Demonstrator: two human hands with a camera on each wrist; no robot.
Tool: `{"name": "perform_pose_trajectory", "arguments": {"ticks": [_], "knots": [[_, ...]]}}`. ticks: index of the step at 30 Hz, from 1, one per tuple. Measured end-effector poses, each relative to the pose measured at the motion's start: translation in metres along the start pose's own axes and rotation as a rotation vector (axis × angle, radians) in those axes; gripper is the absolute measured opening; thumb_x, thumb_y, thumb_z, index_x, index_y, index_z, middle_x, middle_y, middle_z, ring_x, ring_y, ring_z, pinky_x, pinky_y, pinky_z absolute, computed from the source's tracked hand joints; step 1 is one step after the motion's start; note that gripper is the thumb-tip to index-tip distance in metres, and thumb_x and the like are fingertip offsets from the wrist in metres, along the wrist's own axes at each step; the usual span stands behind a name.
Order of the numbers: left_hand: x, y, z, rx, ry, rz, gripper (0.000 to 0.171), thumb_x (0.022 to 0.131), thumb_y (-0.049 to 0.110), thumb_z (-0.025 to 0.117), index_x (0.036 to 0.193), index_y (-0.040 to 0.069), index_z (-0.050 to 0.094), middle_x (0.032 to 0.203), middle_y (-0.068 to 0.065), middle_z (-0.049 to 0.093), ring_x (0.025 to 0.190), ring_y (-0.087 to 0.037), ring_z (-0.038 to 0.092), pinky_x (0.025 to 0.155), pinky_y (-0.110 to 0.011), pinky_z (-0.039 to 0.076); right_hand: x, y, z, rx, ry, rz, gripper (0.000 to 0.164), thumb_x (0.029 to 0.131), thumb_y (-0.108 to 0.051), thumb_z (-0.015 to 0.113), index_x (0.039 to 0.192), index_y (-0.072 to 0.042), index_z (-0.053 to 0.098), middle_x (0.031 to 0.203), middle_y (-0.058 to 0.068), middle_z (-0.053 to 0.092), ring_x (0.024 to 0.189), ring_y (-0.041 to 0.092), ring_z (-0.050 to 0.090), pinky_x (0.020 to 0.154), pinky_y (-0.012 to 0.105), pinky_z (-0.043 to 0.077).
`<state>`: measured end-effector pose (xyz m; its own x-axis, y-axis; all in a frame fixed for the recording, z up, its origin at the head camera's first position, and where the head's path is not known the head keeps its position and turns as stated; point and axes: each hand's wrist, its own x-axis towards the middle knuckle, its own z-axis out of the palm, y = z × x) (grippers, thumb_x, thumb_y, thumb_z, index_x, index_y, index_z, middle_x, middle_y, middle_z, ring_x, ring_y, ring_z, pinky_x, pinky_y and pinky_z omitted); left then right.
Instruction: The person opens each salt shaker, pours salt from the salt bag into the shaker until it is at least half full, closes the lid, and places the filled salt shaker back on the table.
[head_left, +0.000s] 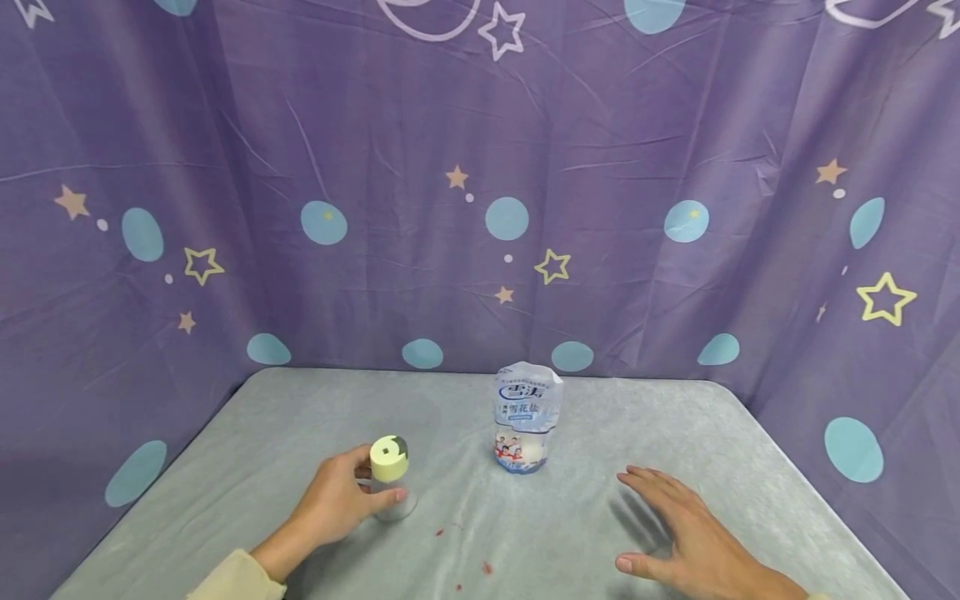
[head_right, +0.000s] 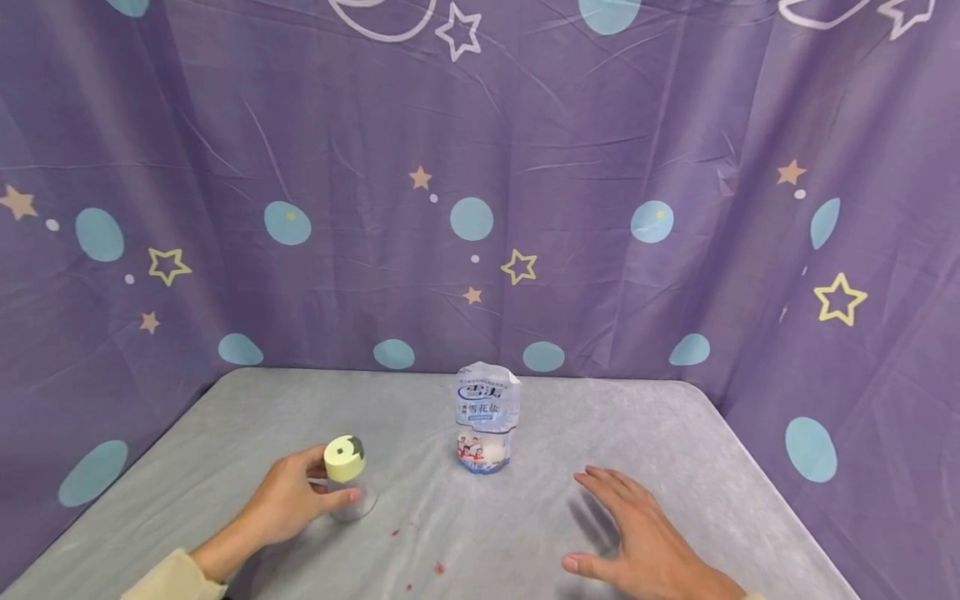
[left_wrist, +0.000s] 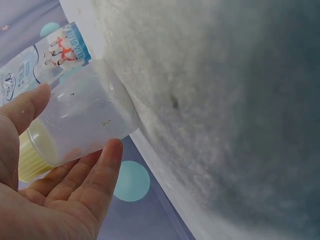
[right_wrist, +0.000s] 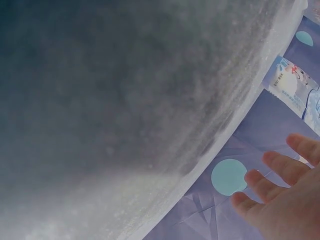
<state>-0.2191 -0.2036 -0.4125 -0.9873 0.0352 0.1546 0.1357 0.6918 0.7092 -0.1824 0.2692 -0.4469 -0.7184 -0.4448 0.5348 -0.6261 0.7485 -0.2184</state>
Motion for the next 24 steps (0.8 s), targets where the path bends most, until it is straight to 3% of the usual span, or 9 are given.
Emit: {"name": "perform_pose_trajectory", "arguments": {"ticks": [5,13,20,24], "knots": [[-0.001,0.001,0.002,-0.003,-0.007,0.001,0.054,0.07,0.03,0.096,0.114,0.012,0.071,0.105,-0.001,0.072,0.097,-0.019,0.069,0.081,-0.041,0.058,0.0,0.0,0.0,0.001,-0.001,-0.001,0.09,0.071,-0.059,0.087,0.145,-0.019,0.057,0.147,-0.005,0.055,0.131,0.034,0.051,0.108,0.016,0.012],[-0.003,0.006,0.005,-0.023,-0.024,0.016,0.055,0.071,0.028,0.096,0.117,0.013,0.071,0.104,0.0,0.073,0.096,-0.019,0.07,0.08,-0.041,0.058,-0.001,-0.001,-0.001,-0.003,-0.012,0.022,0.091,0.071,-0.059,0.087,0.149,-0.027,0.052,0.149,-0.007,0.052,0.134,0.03,0.049,0.104,0.031,0.022],[-0.005,0.01,0.01,-0.035,-0.029,0.045,0.056,0.07,0.028,0.096,0.117,0.013,0.071,0.104,0.001,0.073,0.094,-0.017,0.069,0.079,-0.038,0.058,-0.001,-0.002,-0.001,-0.002,-0.007,0.015,0.091,0.071,-0.059,0.087,0.149,-0.028,0.052,0.149,-0.006,0.053,0.134,0.031,0.049,0.106,0.023,0.017],[-0.006,0.011,0.012,-0.055,-0.045,0.071,0.053,0.07,0.028,0.096,0.115,0.012,0.071,0.104,0.0,0.073,0.092,-0.016,0.069,0.078,-0.035,0.058,-0.001,-0.003,-0.002,0.009,-0.021,0.041,0.089,0.072,-0.058,0.087,0.149,-0.031,0.051,0.149,-0.007,0.051,0.134,0.03,0.049,0.105,0.028,0.02]]}}
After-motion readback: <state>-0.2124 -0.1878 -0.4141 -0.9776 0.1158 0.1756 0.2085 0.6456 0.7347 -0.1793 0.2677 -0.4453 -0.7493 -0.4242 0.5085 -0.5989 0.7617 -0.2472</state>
